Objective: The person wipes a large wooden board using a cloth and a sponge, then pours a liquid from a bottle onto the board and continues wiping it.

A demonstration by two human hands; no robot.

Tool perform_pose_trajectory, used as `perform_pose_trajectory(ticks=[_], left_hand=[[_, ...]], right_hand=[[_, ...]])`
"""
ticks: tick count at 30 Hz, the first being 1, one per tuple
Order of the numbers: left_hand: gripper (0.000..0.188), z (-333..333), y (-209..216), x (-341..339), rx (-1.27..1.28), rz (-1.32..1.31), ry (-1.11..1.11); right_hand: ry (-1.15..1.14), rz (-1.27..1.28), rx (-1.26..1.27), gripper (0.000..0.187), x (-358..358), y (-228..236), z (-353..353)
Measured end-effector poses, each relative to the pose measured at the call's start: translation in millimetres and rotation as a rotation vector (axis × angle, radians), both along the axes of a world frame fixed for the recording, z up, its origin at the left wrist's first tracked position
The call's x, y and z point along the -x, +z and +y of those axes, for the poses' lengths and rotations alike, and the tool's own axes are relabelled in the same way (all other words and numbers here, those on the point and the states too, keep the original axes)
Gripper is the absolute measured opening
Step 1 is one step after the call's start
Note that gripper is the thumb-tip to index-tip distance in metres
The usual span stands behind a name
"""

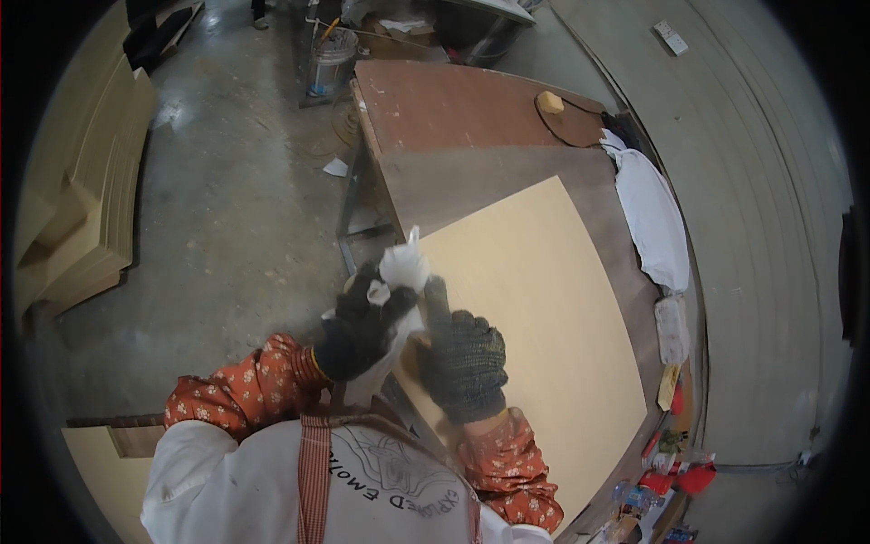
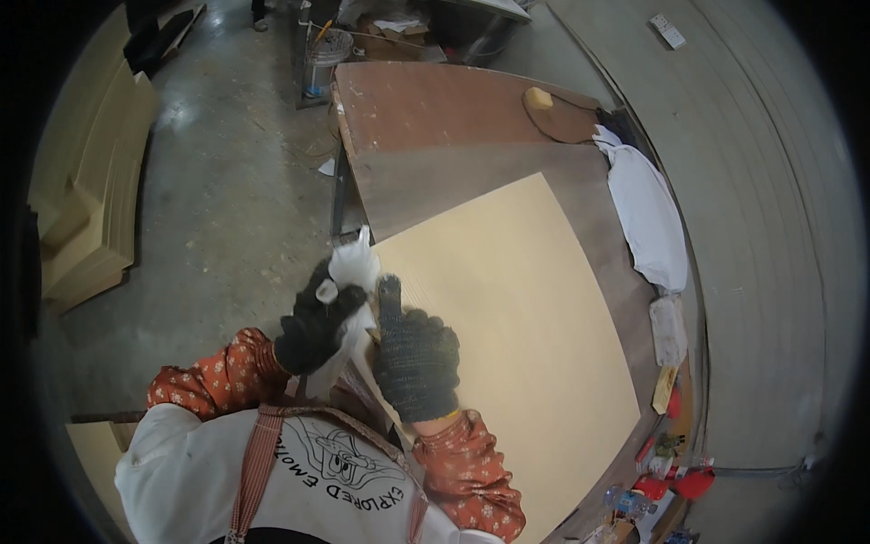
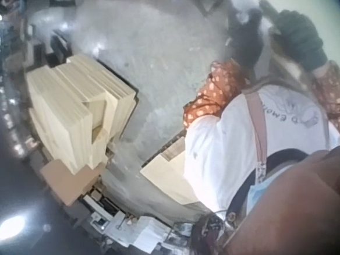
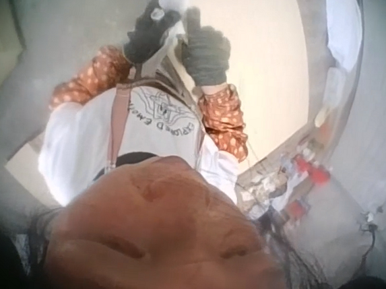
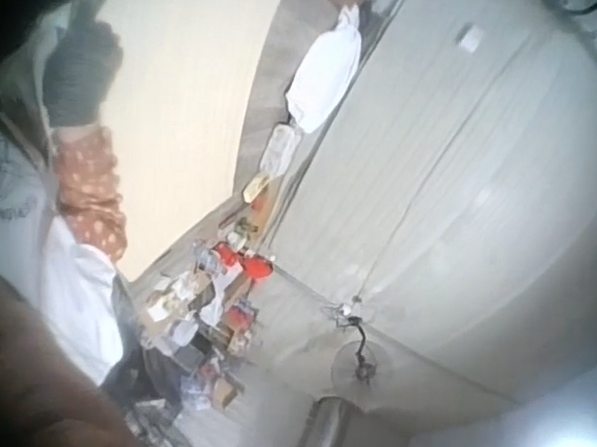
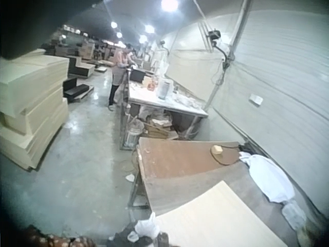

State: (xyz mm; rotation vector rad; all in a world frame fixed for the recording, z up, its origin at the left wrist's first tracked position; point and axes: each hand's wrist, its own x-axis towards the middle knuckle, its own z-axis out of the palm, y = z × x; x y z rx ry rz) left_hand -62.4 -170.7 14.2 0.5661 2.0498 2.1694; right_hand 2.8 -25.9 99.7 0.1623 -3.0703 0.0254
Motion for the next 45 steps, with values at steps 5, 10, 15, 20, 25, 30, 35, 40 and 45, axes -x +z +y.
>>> perform_pose_trajectory(ticks=[5,10,15,20,25,30,35,40,45], left_hand=[[0.028,-11,46,39,-0.123,0.099,-0.032],[0.038,19,72,103,-0.421,-0.085,-0.369],[0.05,72,13,153,0.155,0.531,-0.511],[0.034,98,-27,154,0.377,1.005,-0.491],[0.038,159,-30,180,0.252,1.037,-0.479],[0.034,255,-31,222,0.238,0.962,-0.426],[0.021,350,-32,263,0.379,0.893,-0.572],[0.023,378,30,291,0.554,0.158,-0.875],[0.028,362,-11,283,0.174,0.524,-0.743]], right_hand=[[-0.021,0.185,0.322,0.076,21,-9,-2],[-0.279,0.507,0.764,0.087,44,-32,5],[-0.635,0.834,0.594,0.086,51,-41,36],[-0.895,1.255,0.711,0.076,78,-84,49],[-0.999,1.304,0.589,0.06,70,-130,53],[-1.151,1.355,0.591,0.043,82,-121,40],[-0.403,1.463,1.637,0.035,41,-153,39],[-0.093,1.379,1.935,0.036,41,-148,42],[0.06,1.3,2.038,0.037,46,-140,48]])
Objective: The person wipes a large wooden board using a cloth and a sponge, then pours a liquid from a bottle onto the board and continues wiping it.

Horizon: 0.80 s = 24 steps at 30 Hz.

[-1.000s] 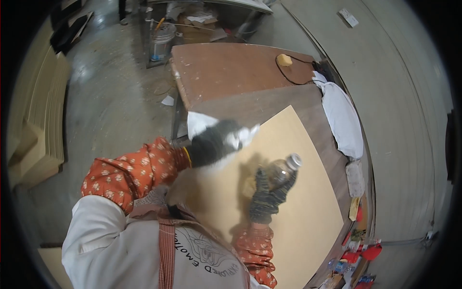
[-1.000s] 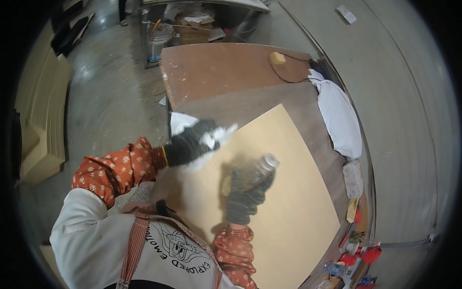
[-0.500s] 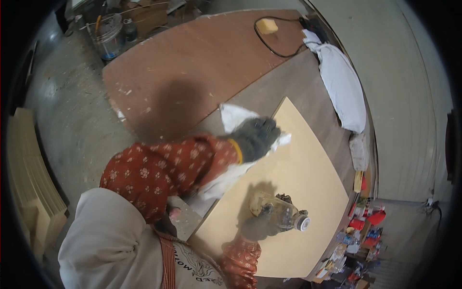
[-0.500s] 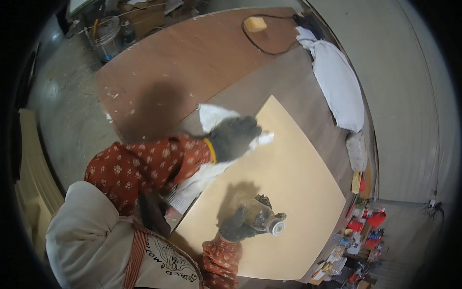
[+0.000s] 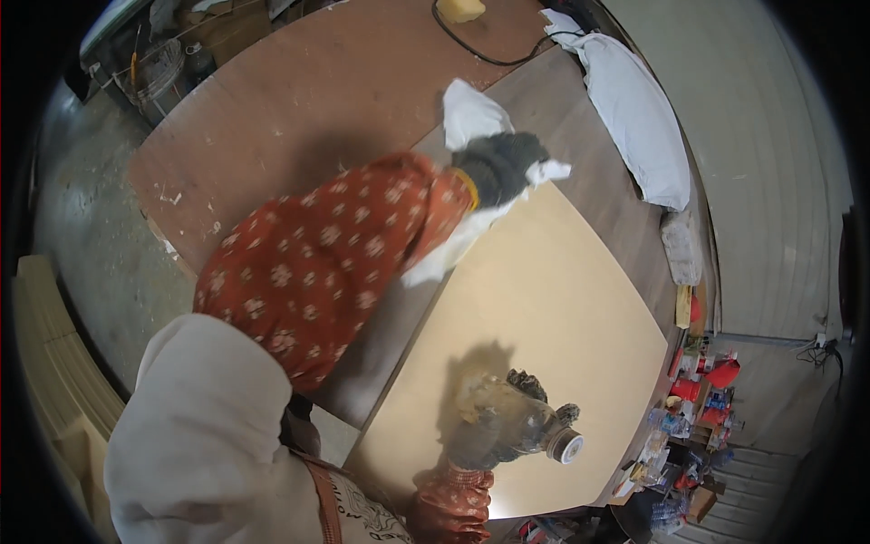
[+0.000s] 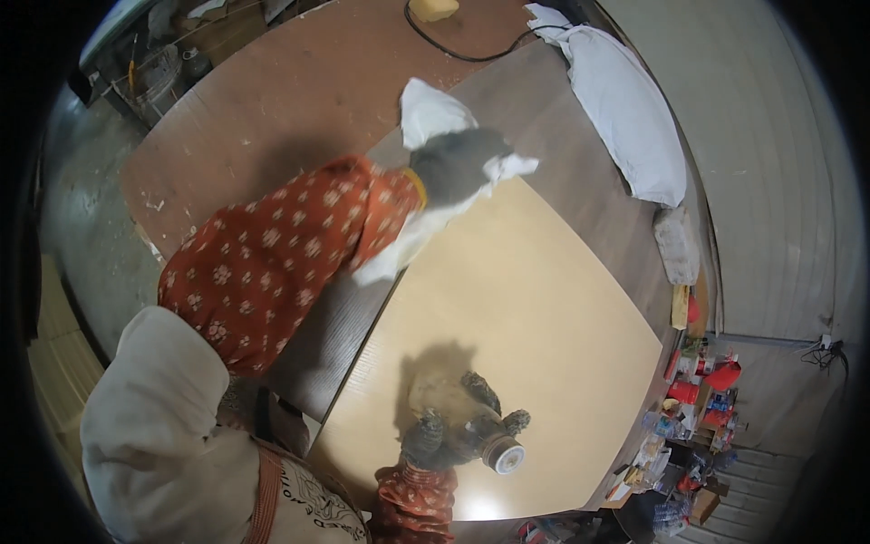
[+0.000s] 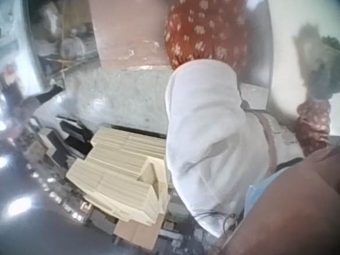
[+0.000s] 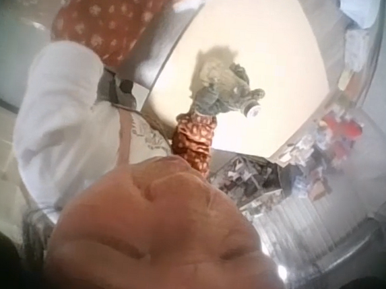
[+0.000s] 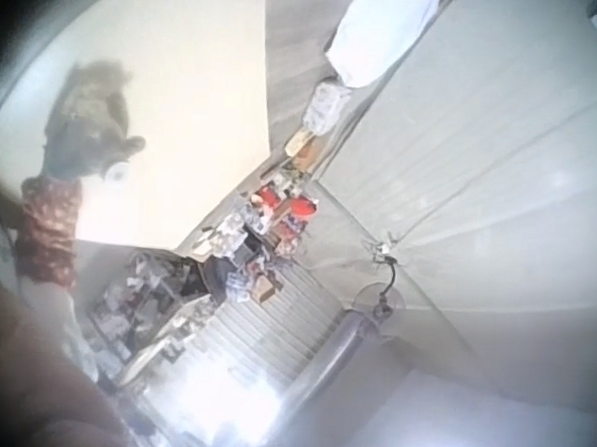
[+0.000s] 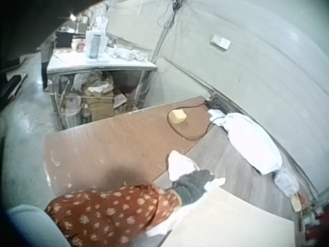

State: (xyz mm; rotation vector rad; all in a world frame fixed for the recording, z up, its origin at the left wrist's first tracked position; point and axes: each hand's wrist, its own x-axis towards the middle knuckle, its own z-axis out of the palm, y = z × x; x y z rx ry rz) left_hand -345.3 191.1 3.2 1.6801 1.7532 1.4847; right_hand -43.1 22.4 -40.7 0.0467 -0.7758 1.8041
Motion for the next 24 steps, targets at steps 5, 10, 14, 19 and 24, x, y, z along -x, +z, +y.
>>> perform_pose_trajectory(ticks=[5,10,14,19,24], left_hand=[[0.032,-98,-7,-47,-0.333,0.597,0.131],[0.017,-183,-14,-74,-0.317,0.33,-0.06],[0.019,-136,-11,-57,-0.354,0.518,0.098],[0.032,-19,-18,5,0.052,0.242,-0.305],[0.029,0,-15,4,0.243,0.043,-0.203]], right_hand=[[0.084,0.054,-0.01,0.038,-2,7,3],[0.193,0.101,-0.018,0.04,7,12,5],[0.246,0.137,-0.015,0.042,9,17,7],[0.375,0.193,-0.019,0.044,18,20,12],[0.524,0.268,-0.023,0.047,21,20,22]])
